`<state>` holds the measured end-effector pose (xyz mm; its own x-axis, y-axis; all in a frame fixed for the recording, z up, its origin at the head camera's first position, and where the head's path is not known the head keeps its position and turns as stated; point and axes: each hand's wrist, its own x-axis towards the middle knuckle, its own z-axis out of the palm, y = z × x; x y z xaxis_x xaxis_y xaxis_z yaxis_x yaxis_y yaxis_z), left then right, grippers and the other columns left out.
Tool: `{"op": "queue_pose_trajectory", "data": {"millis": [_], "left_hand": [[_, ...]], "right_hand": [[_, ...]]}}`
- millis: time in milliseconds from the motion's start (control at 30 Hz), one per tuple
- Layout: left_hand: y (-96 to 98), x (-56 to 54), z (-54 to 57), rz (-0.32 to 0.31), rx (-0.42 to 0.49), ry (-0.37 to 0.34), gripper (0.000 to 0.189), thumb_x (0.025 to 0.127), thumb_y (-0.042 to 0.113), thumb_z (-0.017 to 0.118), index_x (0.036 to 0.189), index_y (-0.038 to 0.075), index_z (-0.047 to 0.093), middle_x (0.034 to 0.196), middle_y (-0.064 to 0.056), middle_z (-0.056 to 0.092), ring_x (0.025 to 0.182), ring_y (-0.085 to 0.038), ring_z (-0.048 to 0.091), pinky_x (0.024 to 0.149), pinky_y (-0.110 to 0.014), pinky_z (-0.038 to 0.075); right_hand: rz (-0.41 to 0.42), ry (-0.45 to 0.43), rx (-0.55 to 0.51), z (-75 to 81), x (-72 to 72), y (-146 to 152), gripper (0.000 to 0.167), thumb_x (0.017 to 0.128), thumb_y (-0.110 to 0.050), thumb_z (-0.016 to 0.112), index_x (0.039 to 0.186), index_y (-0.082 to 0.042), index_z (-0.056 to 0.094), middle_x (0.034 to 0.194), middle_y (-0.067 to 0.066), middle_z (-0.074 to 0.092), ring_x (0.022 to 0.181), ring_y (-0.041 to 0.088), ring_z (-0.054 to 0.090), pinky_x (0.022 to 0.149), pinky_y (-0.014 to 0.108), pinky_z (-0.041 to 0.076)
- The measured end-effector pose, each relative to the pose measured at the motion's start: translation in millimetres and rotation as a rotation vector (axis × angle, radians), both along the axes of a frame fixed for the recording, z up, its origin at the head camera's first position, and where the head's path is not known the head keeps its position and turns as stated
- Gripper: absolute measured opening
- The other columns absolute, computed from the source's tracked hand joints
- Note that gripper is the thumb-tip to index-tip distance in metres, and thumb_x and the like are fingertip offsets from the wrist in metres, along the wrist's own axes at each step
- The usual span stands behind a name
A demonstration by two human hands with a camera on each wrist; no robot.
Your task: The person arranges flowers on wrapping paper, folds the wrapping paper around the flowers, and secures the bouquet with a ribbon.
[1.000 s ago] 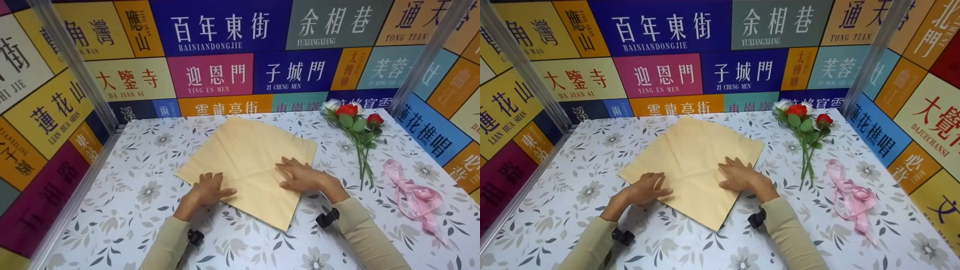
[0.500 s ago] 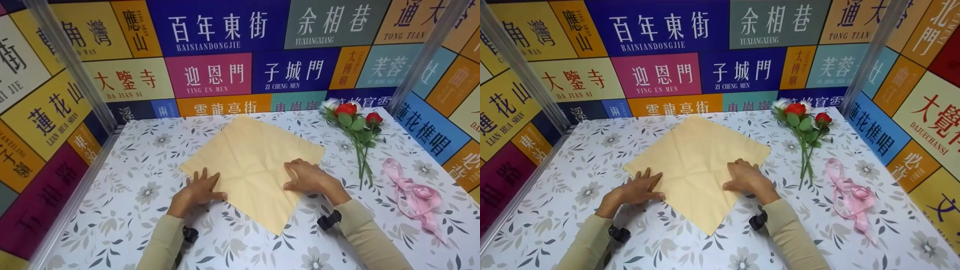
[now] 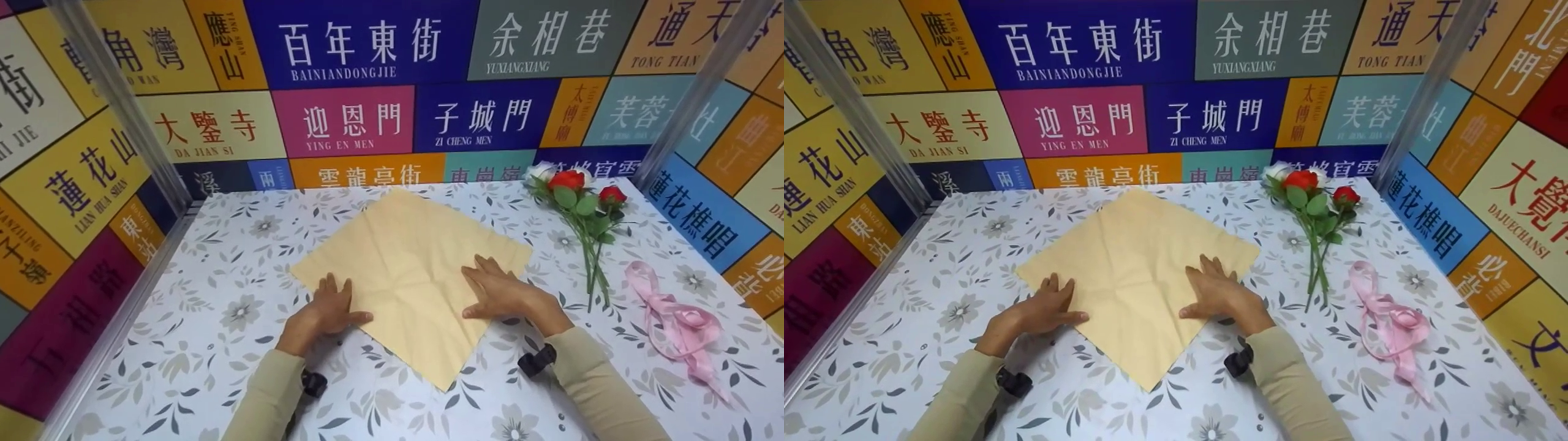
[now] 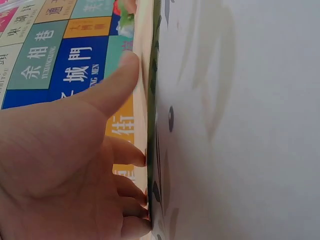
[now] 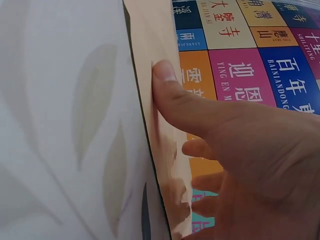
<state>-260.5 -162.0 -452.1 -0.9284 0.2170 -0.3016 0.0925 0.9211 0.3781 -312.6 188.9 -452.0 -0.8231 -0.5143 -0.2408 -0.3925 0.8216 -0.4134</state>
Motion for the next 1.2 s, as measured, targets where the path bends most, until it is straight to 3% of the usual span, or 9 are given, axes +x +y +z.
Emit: {"op": "queue_pose_trajectory", "data": {"millis": [167, 333, 467, 633, 833, 933, 1033, 1200], "left_hand": [[-2.0, -1.8, 0.6, -0.009, 0.031, -0.019, 0.089, 0.096, 0.043, 0.063, 0.157, -0.005, 0.02, 0.16, -0.04, 0.0, 0.151, -0.055, 0.003, 0.122, -0.063, 0.017], [-2.0, -4.5, 4.4, 0.0, -0.013, -0.065, 0.091, 0.095, 0.043, 0.066, 0.158, -0.003, 0.018, 0.161, -0.038, 0.001, 0.152, -0.052, 0.004, 0.124, -0.059, 0.018], [-3.6, -7.8, 10.1, -0.005, -0.051, -0.064, 0.092, 0.091, 0.04, 0.072, 0.157, -0.003, 0.024, 0.161, -0.037, 0.012, 0.152, -0.05, 0.013, 0.121, -0.058, 0.026], [-4.9, -10.3, 12.0, -0.02, -0.075, -0.018, 0.091, 0.083, 0.037, 0.082, 0.152, -0.002, 0.037, 0.152, -0.033, 0.036, 0.144, -0.046, 0.033, 0.112, -0.055, 0.04], [-4.8, -8.6, 10.2, -0.003, -0.088, -0.018, 0.089, 0.082, 0.037, 0.082, 0.151, -0.001, 0.04, 0.148, -0.032, 0.039, 0.137, -0.044, 0.039, 0.107, -0.054, 0.044], [-3.0, -7.8, 10.6, 0.005, -0.087, -0.027, 0.09, 0.083, 0.038, 0.081, 0.153, 0.001, 0.037, 0.15, -0.033, 0.036, 0.14, -0.045, 0.037, 0.108, -0.056, 0.043], [-1.3, -7.7, 11.5, 0.002, -0.087, -0.013, 0.09, 0.082, 0.038, 0.081, 0.152, 0.0, 0.038, 0.149, -0.032, 0.037, 0.138, -0.044, 0.038, 0.108, -0.055, 0.044], [1.2, -8.5, 13.3, 0.006, -0.09, 0.007, 0.088, 0.081, 0.037, 0.083, 0.15, 0.001, 0.043, 0.142, -0.029, 0.044, 0.122, -0.037, 0.046, 0.103, -0.05, 0.047]], "right_hand": [[0.011, -0.046, 0.039, 2.3, -0.6, 2.1, 0.097, 0.091, -0.05, 0.068, 0.159, -0.002, 0.019, 0.165, 0.03, 0.004, 0.152, 0.052, 0.001, 0.115, 0.076, 0.006], [0.009, -0.064, 0.04, 2.7, -1.5, 1.7, 0.097, 0.09, -0.049, 0.069, 0.159, -0.003, 0.019, 0.165, 0.03, 0.004, 0.151, 0.053, 0.003, 0.115, 0.076, 0.007], [0.01, -0.057, 0.031, 2.6, -3.1, -1.0, 0.096, 0.089, -0.048, 0.07, 0.159, -0.004, 0.022, 0.165, 0.03, 0.006, 0.152, 0.052, 0.005, 0.117, 0.074, 0.008], [-0.015, -0.019, 0.001, 3.2, -2.4, -0.2, 0.085, 0.091, -0.043, 0.071, 0.156, -0.004, 0.033, 0.164, 0.029, 0.017, 0.15, 0.051, 0.017, 0.12, 0.065, 0.019], [0.003, 0.135, -0.081, 4.3, -8.7, 9.7, 0.056, 0.096, -0.031, 0.066, 0.141, 0.002, 0.054, 0.152, 0.031, 0.042, 0.142, 0.05, 0.037, 0.116, 0.061, 0.032], [-0.047, 0.204, -0.114, 6.1, -12.4, 16.5, 0.045, 0.098, -0.024, 0.063, 0.135, 0.002, 0.06, 0.146, 0.029, 0.05, 0.138, 0.049, 0.043, 0.114, 0.059, 0.036], [-0.14, 0.23, -0.135, 11.2, -16.2, 25.7, 0.045, 0.098, -0.022, 0.062, 0.136, 0.002, 0.059, 0.145, 0.029, 0.05, 0.133, 0.049, 0.048, 0.111, 0.06, 0.039], [-0.299, 0.239, -0.181, 20.1, -22.9, 53.8, 0.046, 0.099, -0.02, 0.061, 0.14, 0.001, 0.055, 0.144, 0.031, 0.05, 0.132, 0.051, 0.048, 0.109, 0.063, 0.039]]}}
